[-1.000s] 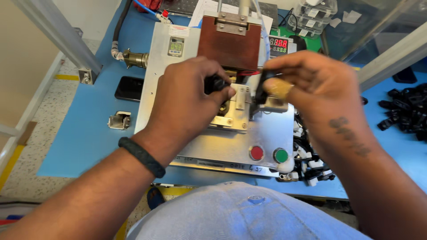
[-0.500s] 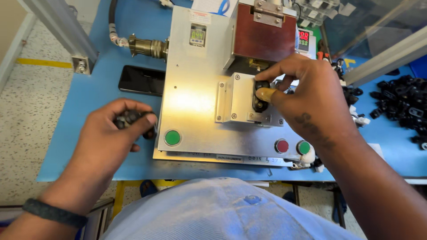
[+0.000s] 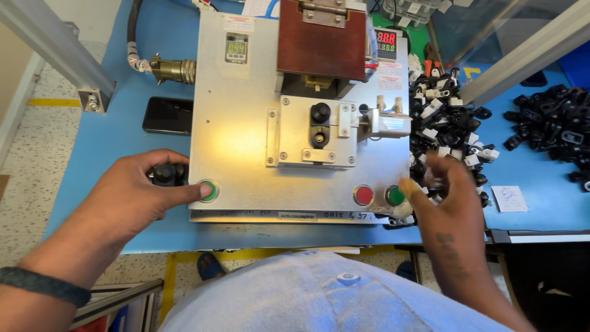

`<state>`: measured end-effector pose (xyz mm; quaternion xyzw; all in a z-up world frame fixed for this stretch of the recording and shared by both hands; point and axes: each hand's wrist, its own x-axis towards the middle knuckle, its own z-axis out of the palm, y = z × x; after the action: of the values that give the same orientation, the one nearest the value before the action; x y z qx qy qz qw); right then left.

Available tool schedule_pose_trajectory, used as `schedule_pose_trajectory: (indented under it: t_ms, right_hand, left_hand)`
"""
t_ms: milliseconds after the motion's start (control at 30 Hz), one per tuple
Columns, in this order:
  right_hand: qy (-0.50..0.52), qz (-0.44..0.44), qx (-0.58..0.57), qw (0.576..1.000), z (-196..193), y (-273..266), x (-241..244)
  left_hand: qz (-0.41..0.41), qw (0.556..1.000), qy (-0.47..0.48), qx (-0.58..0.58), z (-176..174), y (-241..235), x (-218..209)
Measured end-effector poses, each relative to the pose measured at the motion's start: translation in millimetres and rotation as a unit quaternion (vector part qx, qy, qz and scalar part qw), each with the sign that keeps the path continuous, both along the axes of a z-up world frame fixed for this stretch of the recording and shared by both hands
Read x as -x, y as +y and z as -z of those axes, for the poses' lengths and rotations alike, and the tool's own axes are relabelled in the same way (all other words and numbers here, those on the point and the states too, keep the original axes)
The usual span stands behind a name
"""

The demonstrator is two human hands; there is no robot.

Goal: The person repeatedly places small black and white plastic components into a press machine, activates the press with a green button, and removes the processed parts. The cycle is repeated continuously throughout the clip.

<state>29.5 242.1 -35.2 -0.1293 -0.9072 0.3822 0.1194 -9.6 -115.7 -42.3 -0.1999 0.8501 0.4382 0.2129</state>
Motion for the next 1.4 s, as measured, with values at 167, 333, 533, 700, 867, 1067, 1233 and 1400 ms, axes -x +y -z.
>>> schedule_pose_trajectory:
  t_ms: [167, 333, 533, 700, 867, 1067, 1233, 1400]
  right_hand:
    - [-0.22, 0.028, 0.196, 0.955, 12.7, 33.6, 4.8]
    - [-0.283, -0.02, 0.098, 0.954, 13.9, 44.3, 26.6]
    - [-0.294, -0.042, 0.092, 0.95, 11.4, 44.2, 35.4]
    - [-0.006, -0.109, -0.101, 0.989, -18.1, 21.6, 25.4]
    - [0.231, -0.29, -0.082, 0.925, -48.1, -40.0, 40.0]
    - [0.299, -0.343, -0.17, 0.874, -35.5, -74.1, 58.7]
    - [0.346, -0.307, -0.182, 0.868, -17.3, -71.4, 51.9]
    - [0.341, -0.275, -0.162, 0.884, -31.5, -84.0, 49.0]
  left_hand:
    - [-0.024, 0.999, 0.021, 0.024, -6.8, 6.8, -1.2]
    - [-0.047, 0.998, 0.051, -0.004, -6.7, 14.4, -4.1]
    - [-0.068, 0.996, 0.064, 0.006, -3.0, 15.5, -6.5]
    - [-0.137, 0.988, 0.051, -0.054, 5.1, 7.9, -16.7]
    - [-0.267, 0.943, 0.067, -0.186, 11.2, 7.6, -34.1]
    - [-0.28, 0.934, 0.115, -0.191, 5.5, 1.8, -37.7]
    - [-0.277, 0.92, 0.118, -0.252, 1.4, -6.9, -36.4]
    - [-0.258, 0.93, 0.113, -0.238, 8.6, -10.5, -32.2]
